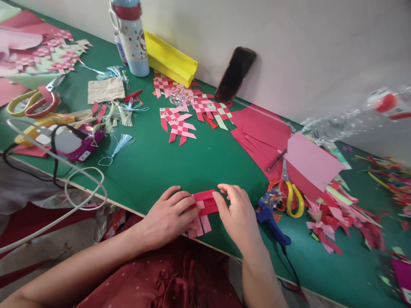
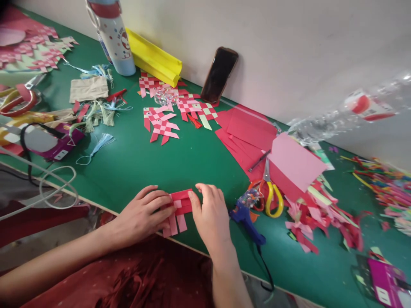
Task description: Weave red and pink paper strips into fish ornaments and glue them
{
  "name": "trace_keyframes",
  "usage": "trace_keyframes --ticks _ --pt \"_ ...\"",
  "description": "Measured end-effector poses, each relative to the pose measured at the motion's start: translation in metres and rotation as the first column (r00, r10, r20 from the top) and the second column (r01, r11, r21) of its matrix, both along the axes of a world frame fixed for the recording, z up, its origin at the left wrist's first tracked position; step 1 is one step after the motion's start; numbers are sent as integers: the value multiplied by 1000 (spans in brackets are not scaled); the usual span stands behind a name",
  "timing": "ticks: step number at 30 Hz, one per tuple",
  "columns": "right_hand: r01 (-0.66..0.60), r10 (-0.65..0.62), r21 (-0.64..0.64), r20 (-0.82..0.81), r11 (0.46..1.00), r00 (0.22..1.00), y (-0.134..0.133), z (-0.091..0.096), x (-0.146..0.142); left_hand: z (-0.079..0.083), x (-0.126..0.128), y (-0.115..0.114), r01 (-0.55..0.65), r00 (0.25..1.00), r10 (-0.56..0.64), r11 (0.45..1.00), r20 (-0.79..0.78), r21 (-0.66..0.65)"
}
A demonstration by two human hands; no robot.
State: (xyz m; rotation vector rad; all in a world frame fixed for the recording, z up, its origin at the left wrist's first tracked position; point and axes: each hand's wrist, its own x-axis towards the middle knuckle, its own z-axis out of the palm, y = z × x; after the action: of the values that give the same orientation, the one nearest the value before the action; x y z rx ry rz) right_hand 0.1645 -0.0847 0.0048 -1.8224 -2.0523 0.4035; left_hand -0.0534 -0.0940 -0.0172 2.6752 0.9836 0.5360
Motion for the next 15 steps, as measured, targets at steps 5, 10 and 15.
trace_keyframes --ticks 5,10,15 --pt "0 0 -9 -14 1000 1000 3 -5 -7 -3 1 2 -3 1000 3 1000 8 16" --pt "17 -17 3 -27 1000 999 2 -8 -10 -2 1 3 -14 1000 14 1000 23 24" --pt "21 -22 29 15 999 1000 3 -11 -12 -4 1 3 -14 1000 14 1000 2 19"
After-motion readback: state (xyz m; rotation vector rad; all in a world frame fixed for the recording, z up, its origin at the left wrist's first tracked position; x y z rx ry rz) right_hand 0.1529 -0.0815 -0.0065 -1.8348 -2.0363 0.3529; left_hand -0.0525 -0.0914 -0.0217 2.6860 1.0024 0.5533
